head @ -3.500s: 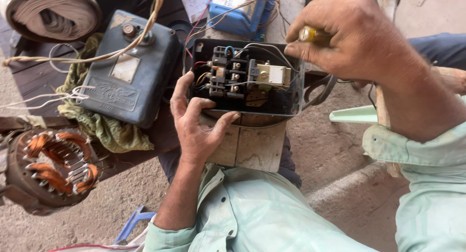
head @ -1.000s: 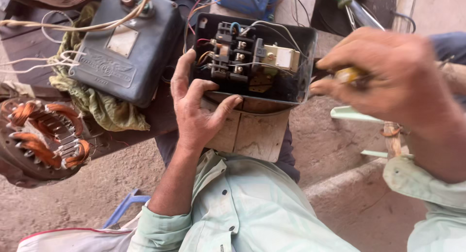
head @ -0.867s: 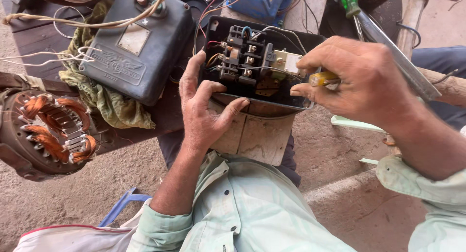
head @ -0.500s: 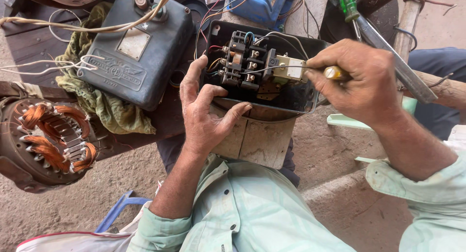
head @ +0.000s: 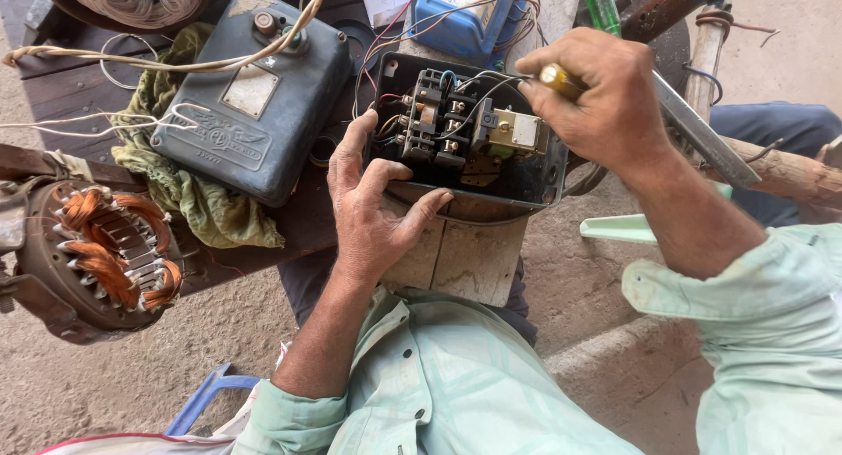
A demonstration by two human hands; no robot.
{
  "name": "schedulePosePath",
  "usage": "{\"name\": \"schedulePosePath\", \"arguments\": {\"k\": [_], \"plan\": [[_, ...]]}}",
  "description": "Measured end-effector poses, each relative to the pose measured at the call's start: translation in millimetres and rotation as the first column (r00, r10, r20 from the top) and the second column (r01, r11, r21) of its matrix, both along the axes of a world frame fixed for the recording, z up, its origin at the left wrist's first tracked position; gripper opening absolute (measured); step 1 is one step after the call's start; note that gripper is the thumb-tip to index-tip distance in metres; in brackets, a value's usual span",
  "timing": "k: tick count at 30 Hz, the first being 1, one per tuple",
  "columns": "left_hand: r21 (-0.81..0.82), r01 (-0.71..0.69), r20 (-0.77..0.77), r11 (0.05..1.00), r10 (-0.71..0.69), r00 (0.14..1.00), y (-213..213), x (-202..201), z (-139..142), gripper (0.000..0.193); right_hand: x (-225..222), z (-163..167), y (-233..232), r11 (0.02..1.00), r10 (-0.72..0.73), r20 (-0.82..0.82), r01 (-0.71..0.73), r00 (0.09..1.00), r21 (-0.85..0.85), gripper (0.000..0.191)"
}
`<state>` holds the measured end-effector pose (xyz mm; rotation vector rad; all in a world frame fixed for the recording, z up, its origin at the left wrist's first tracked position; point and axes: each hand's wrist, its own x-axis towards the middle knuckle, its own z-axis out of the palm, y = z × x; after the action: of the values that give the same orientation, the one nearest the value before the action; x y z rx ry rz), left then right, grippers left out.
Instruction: The person uses a screwdriver to tighten screws on terminals inside an open electrical box. They adjust wires and components within the box, then handle a bundle of wires at the end.
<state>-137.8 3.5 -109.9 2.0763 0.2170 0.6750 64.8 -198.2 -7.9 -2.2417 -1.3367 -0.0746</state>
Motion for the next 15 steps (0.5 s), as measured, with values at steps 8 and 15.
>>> {"name": "schedulePosePath", "arguments": {"k": [8,15], "plan": [[-0.02,-0.004,0.015,1.0,0.004,1.0,2,2,0,0.043,9,34,27,0.926,0.374,-0.313,-0.37,0.873,0.075,0.032],[-0.02,-0.013,0.022,1.0,0.013,1.0,3,7,4,0.044,25,12,62,0.972,0.212,-0.081,-0.219,0.974,-0.085,0.024]]}}
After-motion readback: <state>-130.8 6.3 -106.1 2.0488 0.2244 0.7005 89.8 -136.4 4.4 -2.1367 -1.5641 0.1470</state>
